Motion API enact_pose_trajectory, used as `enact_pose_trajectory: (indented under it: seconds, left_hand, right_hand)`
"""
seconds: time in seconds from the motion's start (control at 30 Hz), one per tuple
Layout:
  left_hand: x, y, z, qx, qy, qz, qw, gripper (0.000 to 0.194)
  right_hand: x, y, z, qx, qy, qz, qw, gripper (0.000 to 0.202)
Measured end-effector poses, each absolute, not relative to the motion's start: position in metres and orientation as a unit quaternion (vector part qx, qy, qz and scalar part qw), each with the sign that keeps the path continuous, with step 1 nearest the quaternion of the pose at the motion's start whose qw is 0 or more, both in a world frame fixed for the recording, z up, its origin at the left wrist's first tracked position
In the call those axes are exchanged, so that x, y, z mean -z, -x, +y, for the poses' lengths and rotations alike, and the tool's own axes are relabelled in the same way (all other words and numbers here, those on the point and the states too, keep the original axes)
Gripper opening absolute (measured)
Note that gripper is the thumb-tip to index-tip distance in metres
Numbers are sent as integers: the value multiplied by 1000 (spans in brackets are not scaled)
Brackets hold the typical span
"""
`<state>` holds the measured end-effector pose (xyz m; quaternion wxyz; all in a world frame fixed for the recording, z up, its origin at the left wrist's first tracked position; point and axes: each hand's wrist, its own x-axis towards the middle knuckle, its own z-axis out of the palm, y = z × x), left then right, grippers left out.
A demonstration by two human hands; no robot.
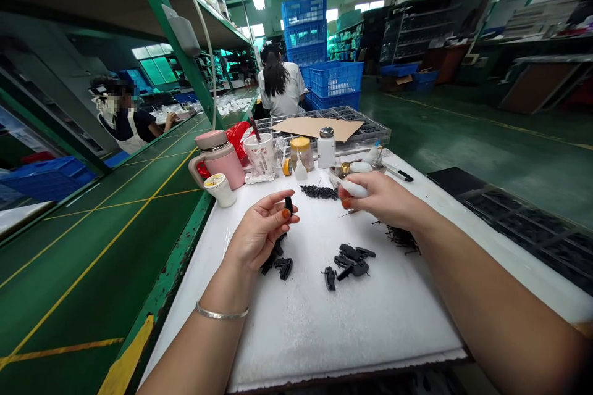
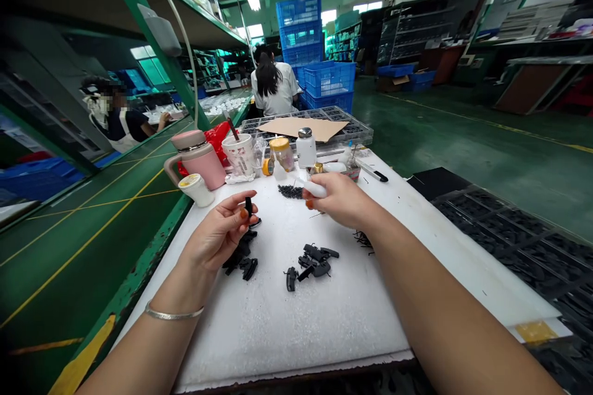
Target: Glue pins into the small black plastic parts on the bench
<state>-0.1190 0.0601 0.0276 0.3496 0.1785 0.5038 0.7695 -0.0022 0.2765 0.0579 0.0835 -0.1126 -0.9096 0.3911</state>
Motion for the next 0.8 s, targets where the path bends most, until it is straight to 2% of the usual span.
enact_pose_trajectory:
  seconds: [0.13, 0.3, 0.57, 0.8]
  left_hand:
    - [-26, 112, 63, -751, -190, 499, 388, 43]
    - [-23, 109, 64, -753, -188, 467, 423, 43]
    - [-21, 105, 66, -750, -199, 458, 434, 46]
    - [-22, 102, 69, -758, -185, 465, 419, 46]
  right_hand:
    - [-62, -2, 246, -574, 22, -804, 153, 13]
    - [-57, -4, 222, -659, -30, -726, 192, 4]
    - [-49, -5, 211, -487, -49, -807, 330, 4]
    - [-44, -4, 209, -386, -83, -839, 375, 11]
